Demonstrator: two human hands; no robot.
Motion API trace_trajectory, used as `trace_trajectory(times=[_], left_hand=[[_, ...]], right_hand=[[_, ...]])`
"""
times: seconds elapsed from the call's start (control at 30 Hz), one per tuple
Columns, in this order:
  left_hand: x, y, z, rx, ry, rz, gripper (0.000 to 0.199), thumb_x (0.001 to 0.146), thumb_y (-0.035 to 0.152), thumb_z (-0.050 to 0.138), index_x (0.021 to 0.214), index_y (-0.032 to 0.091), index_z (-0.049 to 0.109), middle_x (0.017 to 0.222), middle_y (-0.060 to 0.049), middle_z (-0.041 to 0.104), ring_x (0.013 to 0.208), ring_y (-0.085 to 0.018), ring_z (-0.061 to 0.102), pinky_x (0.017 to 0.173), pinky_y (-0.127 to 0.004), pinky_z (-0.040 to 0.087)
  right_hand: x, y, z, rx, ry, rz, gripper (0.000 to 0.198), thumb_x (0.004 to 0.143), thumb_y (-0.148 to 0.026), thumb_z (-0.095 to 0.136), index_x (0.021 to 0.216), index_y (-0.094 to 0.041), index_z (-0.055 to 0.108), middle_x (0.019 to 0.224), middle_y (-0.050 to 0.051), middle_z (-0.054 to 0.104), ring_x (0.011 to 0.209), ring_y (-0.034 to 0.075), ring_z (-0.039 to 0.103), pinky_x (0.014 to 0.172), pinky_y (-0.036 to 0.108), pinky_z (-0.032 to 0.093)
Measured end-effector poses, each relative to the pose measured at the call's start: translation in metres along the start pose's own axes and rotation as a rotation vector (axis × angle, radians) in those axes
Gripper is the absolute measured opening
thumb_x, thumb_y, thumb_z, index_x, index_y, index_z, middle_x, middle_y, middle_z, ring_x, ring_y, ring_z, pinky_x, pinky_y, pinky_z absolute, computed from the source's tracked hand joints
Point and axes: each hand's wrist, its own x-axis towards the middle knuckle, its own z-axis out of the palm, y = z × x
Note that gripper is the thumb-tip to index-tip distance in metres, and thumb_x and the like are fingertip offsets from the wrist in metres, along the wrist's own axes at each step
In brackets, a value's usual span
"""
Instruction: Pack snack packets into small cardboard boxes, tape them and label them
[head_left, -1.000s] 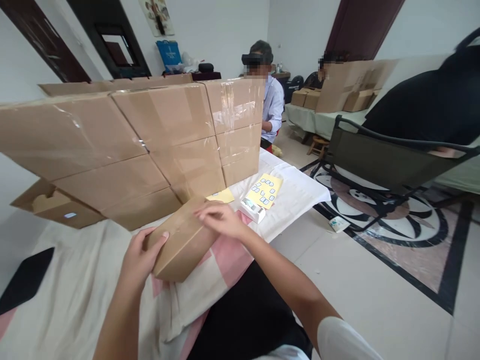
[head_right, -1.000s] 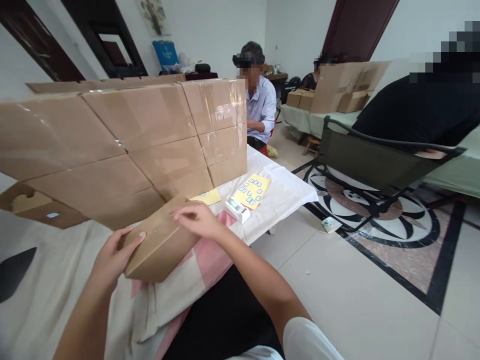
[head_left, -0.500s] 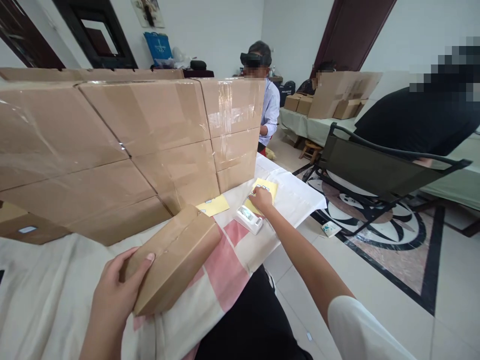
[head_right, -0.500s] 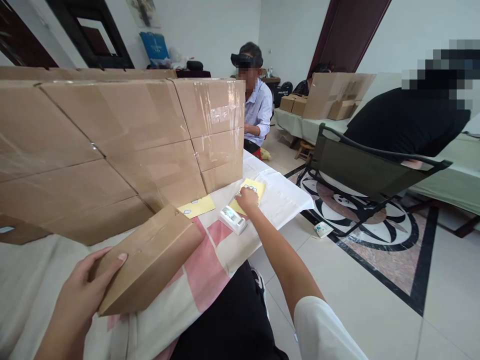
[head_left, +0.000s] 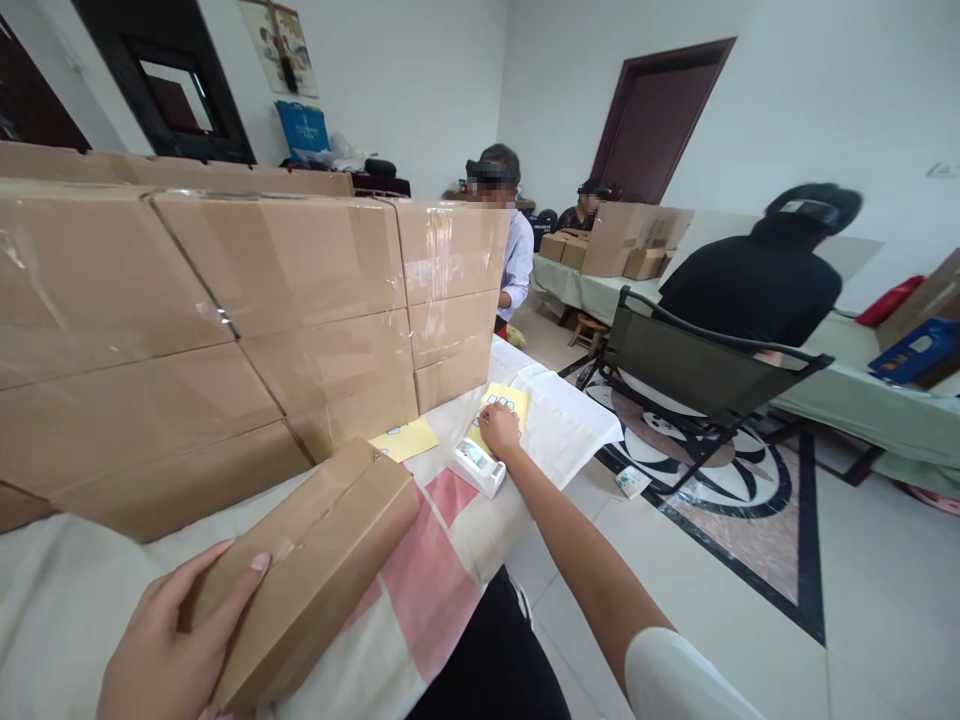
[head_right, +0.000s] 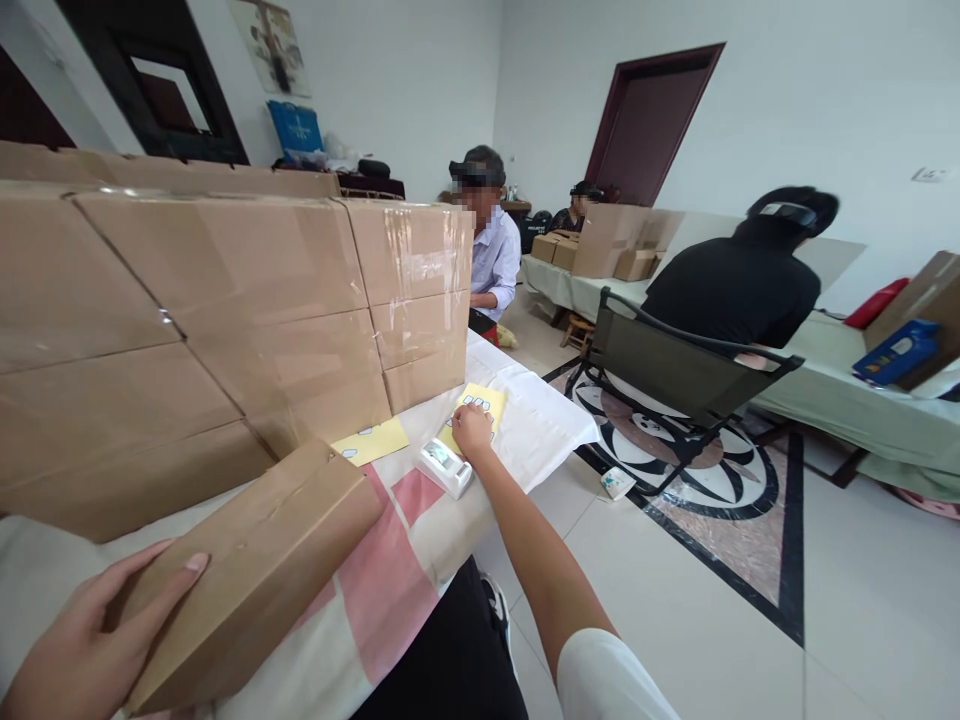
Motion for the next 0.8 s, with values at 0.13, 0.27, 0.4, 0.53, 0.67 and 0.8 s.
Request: trace_trajectory(times=[0.13,0.27,0.4,0.53,0.67,0.8], left_hand=[[0.003,-0.007,0.0,-0.001,-0.014,-0.002,0.071,0.065,0.085,0.06,0.112,0.032,0.064,0.13,-0.006,0.061,0.125,-0.038,0.058,0.113,-0.06,0.043],[0.002,-0.004,-0.001,-0.008,-0.026,-0.014,0.073,0.064,0.086,0.059,0.113,0.032,0.064,0.131,-0.006,0.061,0.126,-0.037,0.057,0.114,-0.059,0.042],[-0.002,0.004,0.0,-0.028,-0.012,-0.021,0.074,0.062,0.087,0.057,0.11,0.031,0.064,0.129,-0.007,0.061,0.127,-0.039,0.057,0.114,-0.06,0.041],[-0.005,0.008,0.001,-0.045,0.006,-0.016,0.073,0.062,0.086,0.056,0.109,0.032,0.063,0.132,-0.007,0.061,0.128,-0.038,0.056,0.117,-0.058,0.039],[-0.005,0.008,0.002,-0.05,-0.003,-0.038,0.073,0.061,0.086,0.056,0.109,0.032,0.063,0.131,-0.006,0.062,0.127,-0.035,0.057,0.117,-0.056,0.04],[0.002,0.01,-0.003,-0.058,-0.011,-0.053,0.072,0.058,0.083,0.059,0.106,0.03,0.065,0.128,-0.007,0.065,0.125,-0.037,0.059,0.116,-0.057,0.041]], right_hand=[[-0.002,-0.003,0.004,-0.057,0.008,-0.025,0.022,0.101,-0.031,0.056,0.111,-0.014,0.066,0.118,0.009,0.065,0.115,0.025,0.058,0.101,0.045,0.045],[-0.002,-0.004,0.006,-0.064,0.005,-0.026,0.027,0.1,-0.036,0.06,0.115,-0.015,0.064,0.116,0.008,0.065,0.111,0.024,0.062,0.099,0.046,0.05],[-0.001,-0.002,0.007,-0.018,0.016,0.001,0.026,0.1,-0.035,0.06,0.115,-0.014,0.064,0.112,0.007,0.066,0.106,0.023,0.064,0.097,0.046,0.051],[-0.002,-0.001,0.006,0.098,0.05,0.03,0.021,0.1,-0.033,0.058,0.109,-0.014,0.062,0.105,0.006,0.066,0.099,0.021,0.063,0.093,0.042,0.05],[-0.005,-0.001,0.003,0.291,0.105,0.048,0.012,0.099,-0.019,0.046,0.099,-0.017,0.057,0.091,0.008,0.066,0.085,0.021,0.062,0.081,0.035,0.046],[-0.011,0.002,-0.007,0.552,0.209,0.057,0.013,0.097,-0.022,0.038,0.103,-0.021,0.05,0.092,0.006,0.065,0.08,0.019,0.061,0.071,0.029,0.044]])
